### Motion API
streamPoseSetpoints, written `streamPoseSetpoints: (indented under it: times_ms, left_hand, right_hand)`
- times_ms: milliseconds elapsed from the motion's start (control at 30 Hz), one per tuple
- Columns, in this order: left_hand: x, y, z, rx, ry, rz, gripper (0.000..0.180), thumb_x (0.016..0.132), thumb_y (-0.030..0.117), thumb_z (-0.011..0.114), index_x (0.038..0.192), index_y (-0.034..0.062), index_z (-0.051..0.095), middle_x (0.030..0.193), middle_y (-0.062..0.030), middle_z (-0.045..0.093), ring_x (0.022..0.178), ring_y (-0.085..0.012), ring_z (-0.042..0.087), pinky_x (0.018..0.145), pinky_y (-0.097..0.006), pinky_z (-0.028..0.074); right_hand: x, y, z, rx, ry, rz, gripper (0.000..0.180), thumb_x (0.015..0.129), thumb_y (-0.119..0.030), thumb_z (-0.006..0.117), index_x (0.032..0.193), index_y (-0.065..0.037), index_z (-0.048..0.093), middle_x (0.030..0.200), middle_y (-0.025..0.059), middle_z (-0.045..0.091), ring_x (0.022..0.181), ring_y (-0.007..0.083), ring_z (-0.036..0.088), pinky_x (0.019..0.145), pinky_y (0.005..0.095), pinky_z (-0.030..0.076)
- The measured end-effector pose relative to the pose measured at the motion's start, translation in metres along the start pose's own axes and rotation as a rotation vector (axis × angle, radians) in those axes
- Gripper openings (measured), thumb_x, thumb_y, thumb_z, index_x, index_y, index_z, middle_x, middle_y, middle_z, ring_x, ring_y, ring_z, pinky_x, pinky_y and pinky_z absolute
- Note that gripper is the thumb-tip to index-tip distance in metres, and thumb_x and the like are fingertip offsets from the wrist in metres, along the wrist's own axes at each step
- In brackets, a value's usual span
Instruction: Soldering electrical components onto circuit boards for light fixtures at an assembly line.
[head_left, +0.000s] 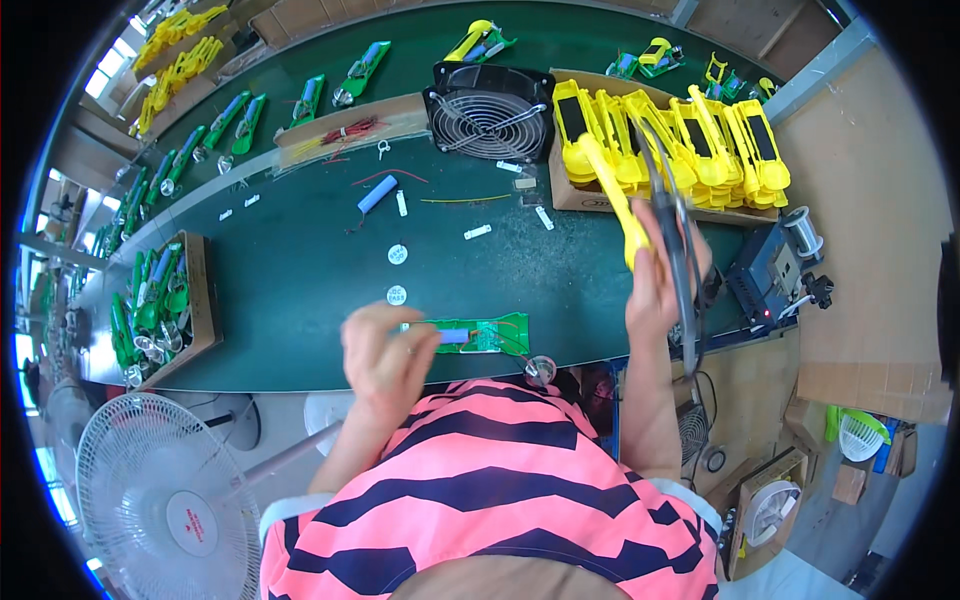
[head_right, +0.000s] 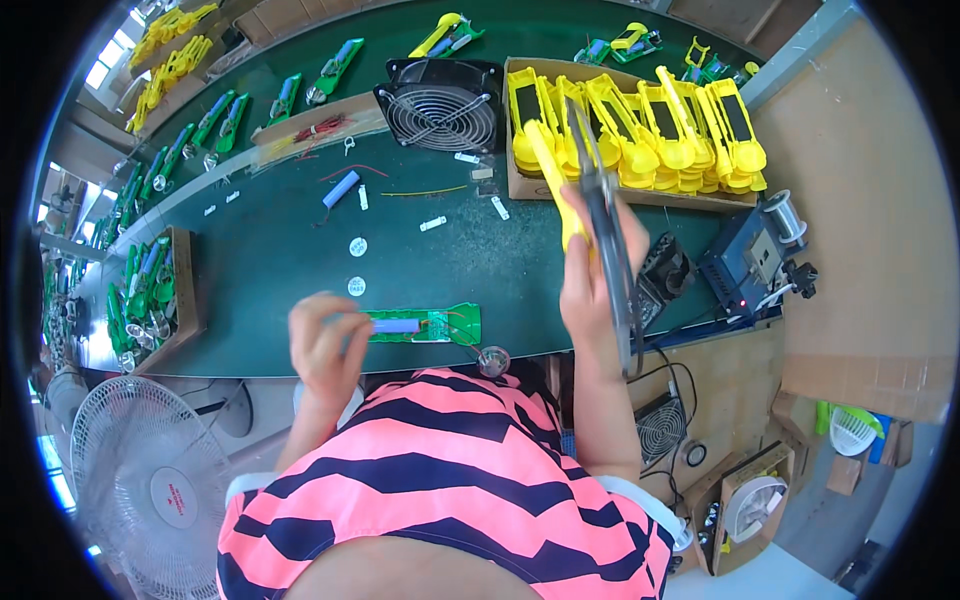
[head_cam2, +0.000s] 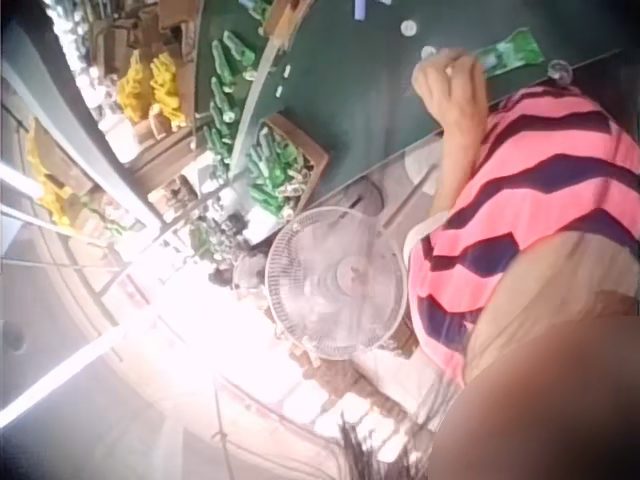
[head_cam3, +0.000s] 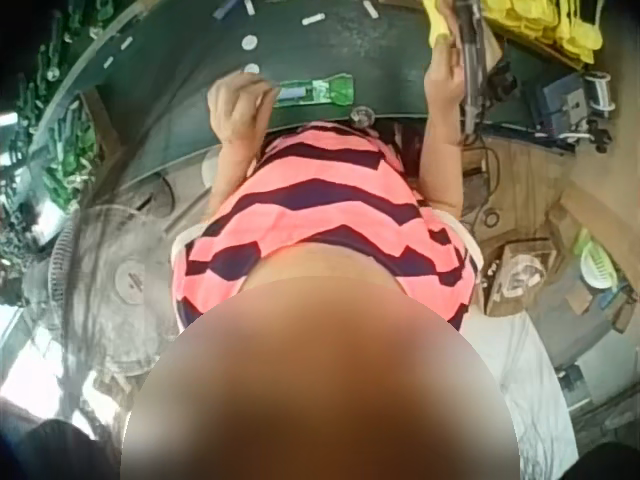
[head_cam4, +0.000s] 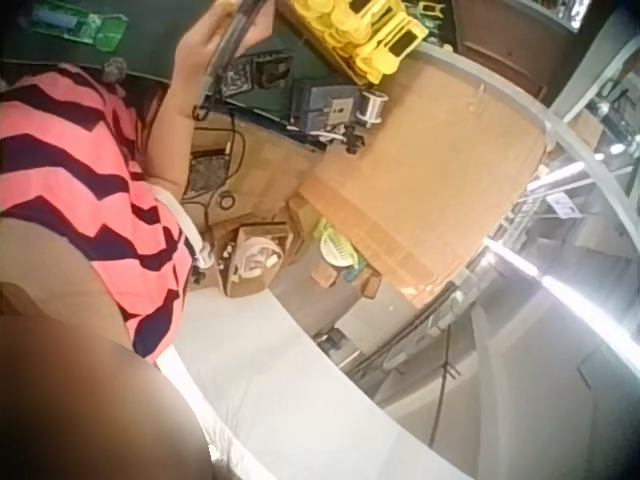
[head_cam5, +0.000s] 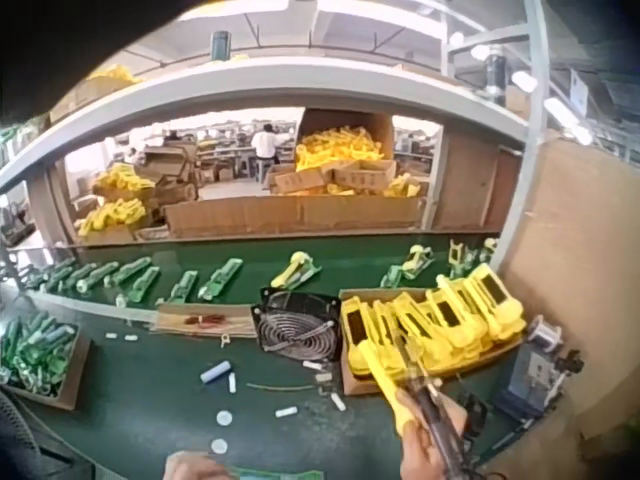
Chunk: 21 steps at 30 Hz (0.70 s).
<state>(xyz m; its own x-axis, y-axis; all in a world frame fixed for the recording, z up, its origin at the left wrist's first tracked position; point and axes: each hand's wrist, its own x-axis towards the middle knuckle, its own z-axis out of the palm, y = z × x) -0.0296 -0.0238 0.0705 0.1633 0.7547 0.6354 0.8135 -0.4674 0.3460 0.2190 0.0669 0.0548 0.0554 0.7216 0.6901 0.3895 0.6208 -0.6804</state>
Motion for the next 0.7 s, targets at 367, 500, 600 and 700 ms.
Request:
streamPoseSetpoints:
  times_ms: [367,500,600,700]
  left_hand:
    - [-0.002,0.004,0.069,-0.296,-0.665,0.066,0.009,0.067,0.007,0.058,0.075,0.0053,0.055,0.094,-0.0084,0.050,0.091,-0.0237,0.048,0.080,-0.036,0.038]
    - [-0.021,-0.002,0.075,-0.992,-0.244,-0.566,0.005,0.080,0.000,0.055,0.084,0.0004,0.055,0.093,-0.0090,0.056,0.087,-0.0167,0.057,0.067,-0.025,0.044]
    - [-0.020,0.008,0.065,-1.281,0.074,-0.944,0.008,0.078,-0.005,0.056,0.085,-0.0016,0.056,0.084,-0.0056,0.057,0.082,-0.0127,0.056,0.067,-0.022,0.043]
    - [-0.026,0.001,0.067,-0.989,0.173,-0.860,0.009,0.075,-0.005,0.058,0.082,-0.0002,0.057,0.080,-0.0054,0.057,0.076,-0.0122,0.054,0.067,-0.022,0.041]
  right_hand:
    - [-0.133,0.013,-0.020,-0.237,-0.368,0.149,0.028,0.071,0.004,0.051,0.099,-0.001,0.048,0.100,0.0098,0.062,0.090,0.0270,0.055,0.096,0.0433,0.031]
    - [-0.130,0.019,-0.006,-0.308,-0.257,0.118,0.019,0.073,0.004,0.055,0.091,-0.001,0.052,0.090,0.0080,0.065,0.079,0.0234,0.057,0.095,0.0429,0.034]
    - [-0.120,0.012,0.001,-0.199,-0.219,0.114,0.016,0.075,0.004,0.055,0.091,0.001,0.052,0.085,0.0113,0.065,0.080,0.0261,0.060,0.086,0.0395,0.042]
    - [-0.131,0.019,0.005,-0.169,-0.383,0.143,0.022,0.075,0.003,0.057,0.096,-0.002,0.054,0.091,0.0132,0.062,0.084,0.0295,0.060,0.074,0.0313,0.047]
